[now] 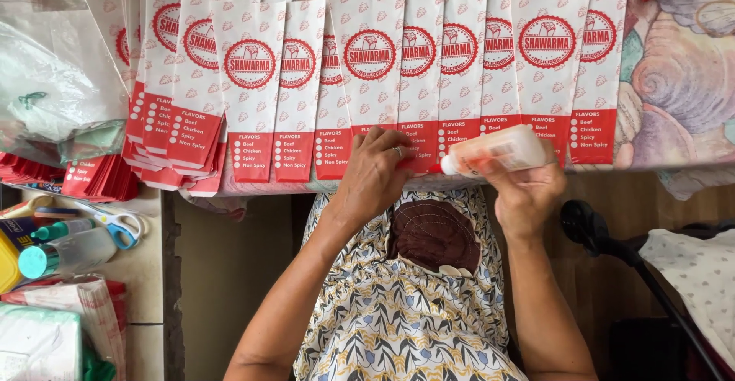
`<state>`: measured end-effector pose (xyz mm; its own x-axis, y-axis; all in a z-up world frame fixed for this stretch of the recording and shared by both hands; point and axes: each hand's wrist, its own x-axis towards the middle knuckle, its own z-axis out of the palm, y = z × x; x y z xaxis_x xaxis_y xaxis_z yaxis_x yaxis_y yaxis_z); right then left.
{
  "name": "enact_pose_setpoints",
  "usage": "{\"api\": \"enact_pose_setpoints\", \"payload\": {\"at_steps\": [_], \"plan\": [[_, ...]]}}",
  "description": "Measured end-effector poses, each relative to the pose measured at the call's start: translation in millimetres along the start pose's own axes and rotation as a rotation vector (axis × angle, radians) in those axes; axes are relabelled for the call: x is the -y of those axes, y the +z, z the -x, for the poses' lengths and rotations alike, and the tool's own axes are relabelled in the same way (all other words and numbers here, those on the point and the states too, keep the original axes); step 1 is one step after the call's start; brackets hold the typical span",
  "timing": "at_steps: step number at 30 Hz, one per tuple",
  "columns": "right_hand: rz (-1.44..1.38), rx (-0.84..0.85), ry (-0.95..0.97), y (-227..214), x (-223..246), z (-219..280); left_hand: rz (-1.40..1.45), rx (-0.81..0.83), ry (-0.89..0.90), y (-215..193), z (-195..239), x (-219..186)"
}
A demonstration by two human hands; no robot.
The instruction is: The person is organizing, aligning, and folding stacks of paper shawarma bags at a packaging station.
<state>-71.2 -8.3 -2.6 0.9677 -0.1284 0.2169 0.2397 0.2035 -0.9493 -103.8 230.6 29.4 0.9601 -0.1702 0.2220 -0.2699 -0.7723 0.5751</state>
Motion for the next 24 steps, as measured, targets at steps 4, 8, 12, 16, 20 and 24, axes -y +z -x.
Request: {"api": "enact_pose_setpoints", "payload": {"at_steps": [4,8,12,16,20,24], "plan": [[0.092,0.086,-0.009,19,1,6,0.023,0.003,-0.012,-1,5,1],[0.074,0.137,0.025,41,7,11,0.036,0.028,-0.029,2,7,5],[0.056,0.152,0.023,44,7,12,0.071,0.010,-0.029,2,7,5],[0.100,0.153,0.021,15,15,3,0.075,-0.005,-0.032,-2,6,1],[0.111,0.074,-0.050,-9,2,1,0.094,-0.047,-0.045,6,6,4],[0.150,0.089,-0.045,13,14,8,0.101,-0.090,-0.061,18,6,10]]}}
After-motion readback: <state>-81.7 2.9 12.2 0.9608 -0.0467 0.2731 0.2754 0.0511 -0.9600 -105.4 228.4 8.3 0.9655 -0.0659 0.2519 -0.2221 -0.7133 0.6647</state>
